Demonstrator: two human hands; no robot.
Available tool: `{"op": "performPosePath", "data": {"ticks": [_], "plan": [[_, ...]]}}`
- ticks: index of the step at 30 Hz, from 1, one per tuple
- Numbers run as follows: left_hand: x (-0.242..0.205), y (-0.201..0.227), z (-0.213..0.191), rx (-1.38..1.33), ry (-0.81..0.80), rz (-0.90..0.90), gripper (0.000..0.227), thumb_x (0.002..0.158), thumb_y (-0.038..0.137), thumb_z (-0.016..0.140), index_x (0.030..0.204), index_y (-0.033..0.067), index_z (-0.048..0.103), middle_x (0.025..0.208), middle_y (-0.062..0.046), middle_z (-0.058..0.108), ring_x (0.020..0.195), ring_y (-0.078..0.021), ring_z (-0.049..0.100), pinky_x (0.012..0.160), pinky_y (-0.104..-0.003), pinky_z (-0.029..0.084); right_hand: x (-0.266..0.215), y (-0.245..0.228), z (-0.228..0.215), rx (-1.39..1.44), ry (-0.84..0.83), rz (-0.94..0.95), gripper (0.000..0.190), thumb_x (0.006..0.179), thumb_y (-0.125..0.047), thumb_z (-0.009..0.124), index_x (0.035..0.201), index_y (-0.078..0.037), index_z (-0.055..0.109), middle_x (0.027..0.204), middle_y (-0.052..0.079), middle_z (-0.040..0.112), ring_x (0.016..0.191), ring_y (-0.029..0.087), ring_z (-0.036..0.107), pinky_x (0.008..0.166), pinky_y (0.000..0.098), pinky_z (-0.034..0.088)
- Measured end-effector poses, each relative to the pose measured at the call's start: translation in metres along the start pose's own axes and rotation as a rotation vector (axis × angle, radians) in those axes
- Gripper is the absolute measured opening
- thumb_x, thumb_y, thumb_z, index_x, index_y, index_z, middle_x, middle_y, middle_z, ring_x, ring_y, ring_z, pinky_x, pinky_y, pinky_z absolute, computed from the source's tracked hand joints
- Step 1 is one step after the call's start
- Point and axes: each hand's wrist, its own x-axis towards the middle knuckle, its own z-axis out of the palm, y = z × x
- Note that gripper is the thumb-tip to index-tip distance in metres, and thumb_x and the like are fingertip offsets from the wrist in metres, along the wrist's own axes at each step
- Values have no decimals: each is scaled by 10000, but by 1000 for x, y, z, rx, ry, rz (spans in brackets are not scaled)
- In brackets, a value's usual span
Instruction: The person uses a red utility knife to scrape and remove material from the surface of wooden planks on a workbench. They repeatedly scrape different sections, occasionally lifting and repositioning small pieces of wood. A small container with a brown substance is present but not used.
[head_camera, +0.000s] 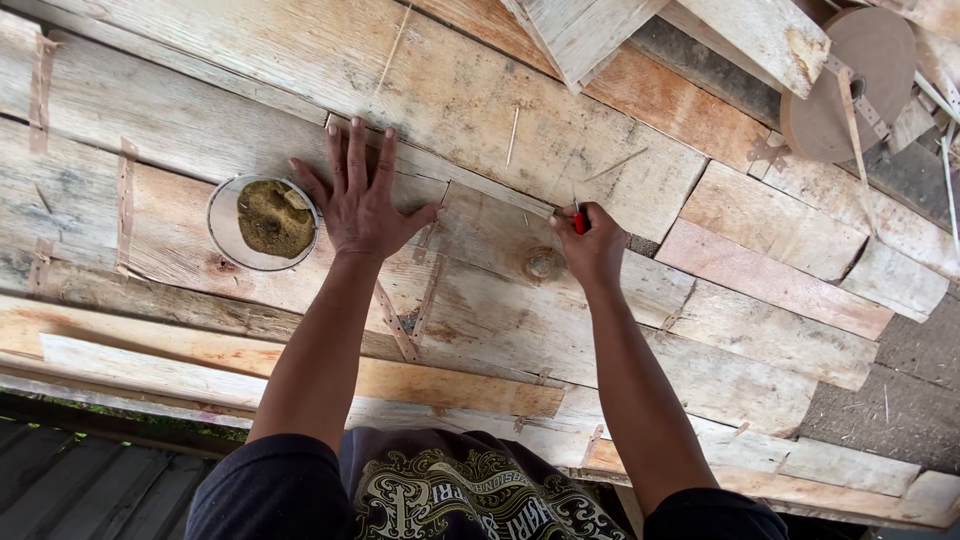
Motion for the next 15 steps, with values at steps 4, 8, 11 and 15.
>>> {"op": "performPosePath", "data": {"ticks": [4,8,11,15], "plan": [[1,0,0,0,-18,-16,1245,654,736,827,1662,291,249,1725,-123,108,1579,-404,76,1122,-827,76,2,1,11,-19,40,-48,166,826,-205,865,953,-144,778,802,120,752,776,319,742,713,411,588],[1,-1,2,-21,-31,-20,1241,662,756,811,1664,289,247,1728,-123,98,1581,-403,59,1125,-830,55,1,2,12,5,51,-98,158,834,-195,861,959,-139,783,817,145,741,787,323,733,732,414,572],[1,-2,1,-18,-32,-15,1236,664,764,803,1662,295,244,1727,-131,102,1580,-407,53,1123,-832,55,1,1,12,12,57,-131,155,847,-182,857,967,-123,780,825,164,733,800,349,728,738,428,562],[0,-2,1,-15,-12,8,1202,663,760,796,1650,332,259,1723,-142,121,1574,-418,58,1116,-842,59,-1,0,11,26,64,-167,143,856,-169,850,959,-113,769,807,168,721,764,348,716,716,419,553]]}}
